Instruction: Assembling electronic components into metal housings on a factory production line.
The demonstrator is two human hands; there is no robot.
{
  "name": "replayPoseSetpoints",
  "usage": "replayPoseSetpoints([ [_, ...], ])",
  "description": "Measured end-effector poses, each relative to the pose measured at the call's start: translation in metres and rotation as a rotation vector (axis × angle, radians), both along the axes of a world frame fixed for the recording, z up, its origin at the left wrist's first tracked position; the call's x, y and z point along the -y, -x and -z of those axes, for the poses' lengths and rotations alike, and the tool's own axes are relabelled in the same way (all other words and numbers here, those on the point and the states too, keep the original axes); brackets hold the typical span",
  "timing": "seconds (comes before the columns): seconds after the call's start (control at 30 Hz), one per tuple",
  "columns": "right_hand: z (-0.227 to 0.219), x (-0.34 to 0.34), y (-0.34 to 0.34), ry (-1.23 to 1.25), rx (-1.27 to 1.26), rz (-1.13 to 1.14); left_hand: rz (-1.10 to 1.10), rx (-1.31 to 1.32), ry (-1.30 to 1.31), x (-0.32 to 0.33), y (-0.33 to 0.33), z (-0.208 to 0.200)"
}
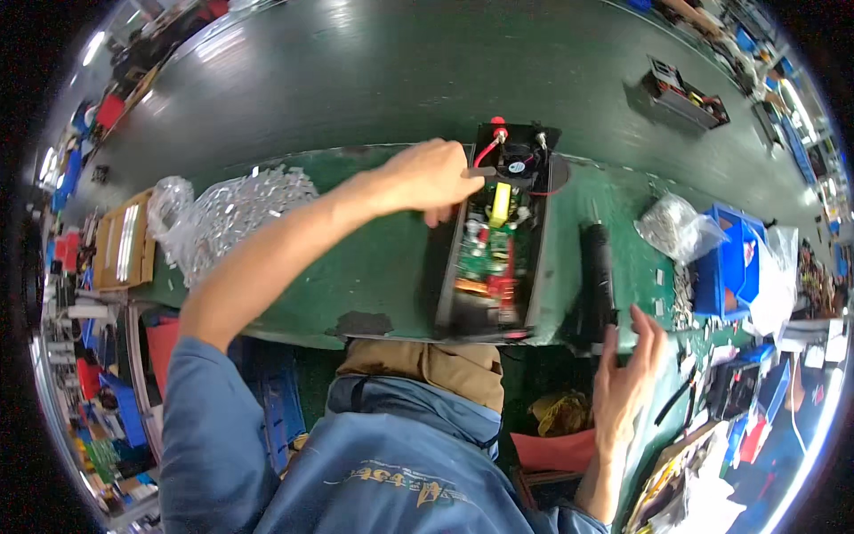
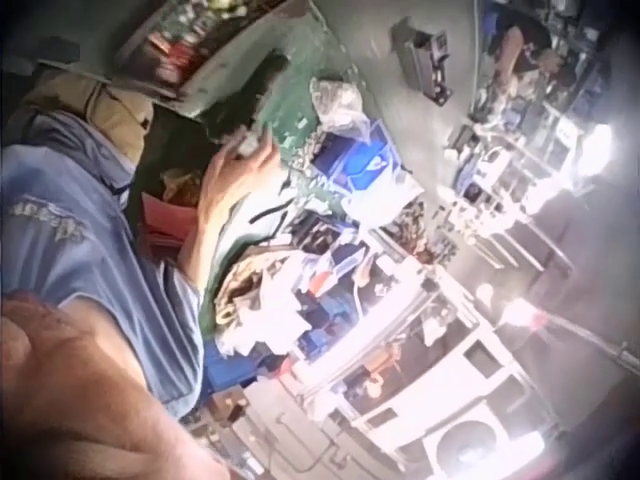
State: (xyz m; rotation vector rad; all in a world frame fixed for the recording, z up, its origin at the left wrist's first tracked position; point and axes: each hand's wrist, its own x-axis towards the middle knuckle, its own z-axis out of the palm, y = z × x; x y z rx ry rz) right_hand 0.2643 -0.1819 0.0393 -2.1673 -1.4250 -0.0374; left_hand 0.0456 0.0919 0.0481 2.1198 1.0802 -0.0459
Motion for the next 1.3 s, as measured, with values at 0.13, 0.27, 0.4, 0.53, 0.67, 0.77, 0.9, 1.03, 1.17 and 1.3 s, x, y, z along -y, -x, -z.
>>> replayPoseSetpoints([
  [0.13, -0.016, -0.014, 0.037, -0.14, -0.035, -0.323, -0.359, 0.323, 0.331, 0.041, 0.026, 0.024],
  [0.27, -0.007, -0.037, 0.083, -0.099, 0.202, -0.632, -0.591, 0.675, 0.661, 0.093, 0.047, 0.043],
  [0.4, 0.007, -0.073, 0.08, -0.093, 0.373, -0.62, -0.737, 0.918, 0.604, 0.148, 0.047, 0.054],
  [0.53, 0.017, -0.099, 0.067, -0.117, 0.313, -0.815, -0.784, 0.858, 0.6, 0.165, 0.067, 0.053],
  [0.67, 0.009, -0.116, 0.066, -0.018, 0.22, -0.959, -0.642, 0.858, 0.553, 0.17, 0.088, 0.057],
  [0.77, -0.033, -0.134, 0.081, -0.01, 0.032, -0.927, -0.496, 0.718, 0.597, 0.18, 0.113, 0.041],
  [0.9, -0.069, -0.183, 0.145, -0.082, -0.068, -1.103, -0.517, 0.708, 0.516, 0.198, 0.133, 0.053],
  [1.03, -0.024, -0.255, 0.238, 0.111, -0.04, -1.491, -0.497, 0.75, 0.209, 0.209, 0.14, 0.062],
  [1.17, 0.012, -0.296, 0.292, 0.589, 0.121, -1.549, -0.602, 0.827, 0.173, 0.22, 0.157, 0.063],
  [1.3, 0.021, -0.302, 0.308, 0.767, 0.243, -1.486, -0.82, 0.822, 0.318, 0.221, 0.182, 0.058],
])
